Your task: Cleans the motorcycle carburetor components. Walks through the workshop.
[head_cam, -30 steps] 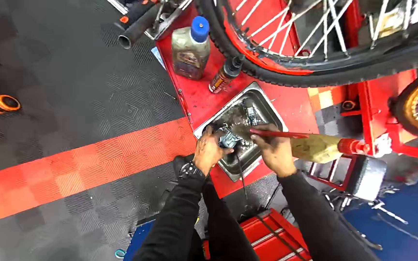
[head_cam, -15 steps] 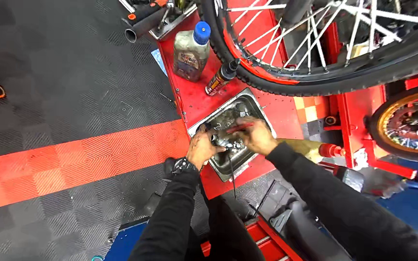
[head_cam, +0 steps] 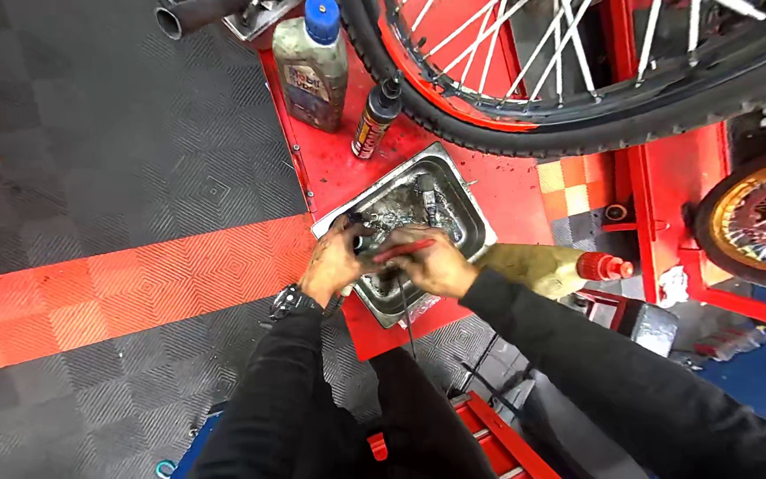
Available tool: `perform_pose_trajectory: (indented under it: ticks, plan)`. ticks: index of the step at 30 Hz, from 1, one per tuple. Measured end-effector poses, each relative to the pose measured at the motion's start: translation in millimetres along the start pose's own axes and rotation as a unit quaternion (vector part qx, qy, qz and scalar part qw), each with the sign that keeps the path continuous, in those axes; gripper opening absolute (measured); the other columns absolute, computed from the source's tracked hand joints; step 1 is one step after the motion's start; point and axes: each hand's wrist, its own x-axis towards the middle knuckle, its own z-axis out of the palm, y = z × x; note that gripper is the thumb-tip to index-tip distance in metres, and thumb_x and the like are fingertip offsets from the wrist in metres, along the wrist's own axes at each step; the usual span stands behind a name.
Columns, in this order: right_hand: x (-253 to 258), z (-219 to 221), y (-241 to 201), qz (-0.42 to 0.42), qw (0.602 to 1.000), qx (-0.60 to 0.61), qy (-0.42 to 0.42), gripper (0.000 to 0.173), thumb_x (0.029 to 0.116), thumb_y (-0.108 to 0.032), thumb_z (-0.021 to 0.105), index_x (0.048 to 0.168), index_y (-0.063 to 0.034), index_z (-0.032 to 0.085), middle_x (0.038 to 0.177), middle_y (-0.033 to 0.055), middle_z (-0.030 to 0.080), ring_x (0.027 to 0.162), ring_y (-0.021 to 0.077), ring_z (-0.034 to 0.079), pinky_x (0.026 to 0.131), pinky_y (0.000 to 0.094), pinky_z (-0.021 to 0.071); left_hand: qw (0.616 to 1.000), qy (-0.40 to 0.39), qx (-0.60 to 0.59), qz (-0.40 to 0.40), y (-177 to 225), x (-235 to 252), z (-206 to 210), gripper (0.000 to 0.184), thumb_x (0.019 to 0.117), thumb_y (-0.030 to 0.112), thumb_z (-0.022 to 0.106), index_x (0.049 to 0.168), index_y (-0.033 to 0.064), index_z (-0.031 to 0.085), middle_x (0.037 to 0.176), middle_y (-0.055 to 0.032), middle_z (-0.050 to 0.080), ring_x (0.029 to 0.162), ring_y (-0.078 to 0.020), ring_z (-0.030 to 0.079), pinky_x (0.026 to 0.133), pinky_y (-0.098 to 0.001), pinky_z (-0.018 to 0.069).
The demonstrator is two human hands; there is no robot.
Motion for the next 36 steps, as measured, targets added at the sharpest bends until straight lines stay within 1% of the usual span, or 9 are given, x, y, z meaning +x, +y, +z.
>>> perform_pose_trajectory:
  ticks: [4, 7, 13, 16, 19, 21, 26, 32, 36]
  plan:
    - [7, -8, 17, 0.039, 0.999, -0.006, 0.017, 0.017, 0.0908, -0.015, 0.073, 0.107, -0.0167, 0.076, 0.106, -0.0002, 0.075, 0.100, 0.0140, 0.070, 0.094, 0.0446, 0.0575, 1.000, 0.008, 0.001, -0.004, 4, -3, 0, 0.071, 0.0599, 0.057, 0.092, 0.119, 0.0237, 0.073, 0.125, -0.0078, 0.063, 0.108, -0.0233, 0.064, 0.092, -0.0522, 0.0563]
    - [7, 5, 10, 0.005, 1.000, 0.015, 0.004, 0.016, 0.0913, -0.015, 0.073, 0.107, -0.0143, 0.077, 0.108, 0.0026, 0.074, 0.105, 0.0164, 0.069, 0.098, 0.0440, 0.0569, 1.000, 0.019, -0.008, 0.009, 3, -2, 1, 0.070, 0.0599, 0.054, 0.093, 0.117, 0.0188, 0.073, 0.117, -0.0096, 0.063, 0.099, -0.0241, 0.065, 0.085, -0.0516, 0.0575]
    - [20, 20, 9, 0.083, 0.992, -0.003, 0.095, 0.020, 0.0924, -0.028, 0.073, 0.106, -0.0136, 0.077, 0.106, 0.0041, 0.076, 0.103, 0.0192, 0.071, 0.095, 0.0474, 0.0581, 1.000, 0.029, -0.008, 0.002, 10, -5, 0, 0.073, 0.0618, 0.046, 0.097, 0.122, 0.0141, 0.070, 0.127, -0.0116, 0.062, 0.109, -0.0260, 0.065, 0.093, -0.0536, 0.0570]
    - [21, 11, 23, 0.153, 0.983, -0.008, 0.104, 0.022, 0.0927, -0.027, 0.072, 0.109, -0.0126, 0.076, 0.106, 0.0070, 0.075, 0.102, 0.0231, 0.071, 0.092, 0.0510, 0.0577, 0.999, 0.045, -0.003, -0.023, 12, -14, 4, 0.079, 0.0616, 0.046, 0.097, 0.125, 0.0126, 0.065, 0.128, -0.0109, 0.061, 0.106, -0.0256, 0.066, 0.090, -0.0527, 0.0586]
    - [12, 20, 19, 0.116, 0.986, 0.024, 0.116, 0.021, 0.0931, -0.027, 0.073, 0.108, -0.0133, 0.077, 0.106, 0.0053, 0.075, 0.102, 0.0203, 0.071, 0.093, 0.0464, 0.0589, 0.996, 0.085, -0.003, -0.030, 9, -16, 13, 0.086, 0.0635, 0.044, 0.095, 0.133, 0.0092, 0.058, 0.129, -0.0128, 0.063, 0.110, -0.0261, 0.067, 0.094, -0.0531, 0.0578]
    - [2, 21, 37, 0.137, 0.985, 0.025, 0.104, 0.022, 0.0934, -0.027, 0.073, 0.107, -0.0107, 0.076, 0.105, 0.0094, 0.075, 0.102, 0.0256, 0.071, 0.093, 0.0520, 0.0574, 0.995, 0.093, -0.008, -0.032, 10, -29, 20, 0.083, 0.0638, 0.041, 0.096, 0.131, 0.0091, 0.059, 0.130, -0.0129, 0.062, 0.110, -0.0260, 0.066, 0.094, -0.0526, 0.0573]
    - [10, 23, 28, 0.055, 0.992, 0.055, 0.099, 0.019, 0.0936, -0.023, 0.073, 0.109, -0.0149, 0.077, 0.110, 0.0027, 0.075, 0.106, 0.0172, 0.070, 0.098, 0.0442, 0.0574, 0.992, 0.124, -0.004, -0.012, 2, -30, 26, 0.083, 0.0649, 0.038, 0.094, 0.133, 0.0078, 0.058, 0.127, -0.0126, 0.064, 0.108, -0.0239, 0.067, 0.092, -0.0505, 0.0584]
    - [1, 31, 10, 0.062, 0.985, 0.084, 0.139, 0.015, 0.0932, -0.020, 0.073, 0.107, -0.0157, 0.077, 0.108, -0.0005, 0.075, 0.103, 0.0135, 0.070, 0.094, 0.0413, 0.0585, 0.993, 0.111, -0.041, 0.006, 3, -31, 18, 0.080, 0.0667, 0.026, 0.093, 0.135, 0.0086, 0.056, 0.126, -0.0097, 0.065, 0.108, -0.0188, 0.067, 0.095, -0.0446, 0.0586]
    - [-6, 26, 23, 0.081, 0.981, 0.004, 0.178, 0.018, 0.0945, -0.020, 0.068, 0.110, -0.0144, 0.076, 0.113, 0.0009, 0.074, 0.110, 0.0162, 0.068, 0.098, 0.0410, 0.0568, 0.994, 0.105, -0.036, -0.002, 3, -30, 16, 0.082, 0.0685, 0.030, 0.094, 0.138, 0.0104, 0.055, 0.125, -0.0092, 0.064, 0.102, -0.0169, 0.069, 0.091, -0.0423, 0.0607]
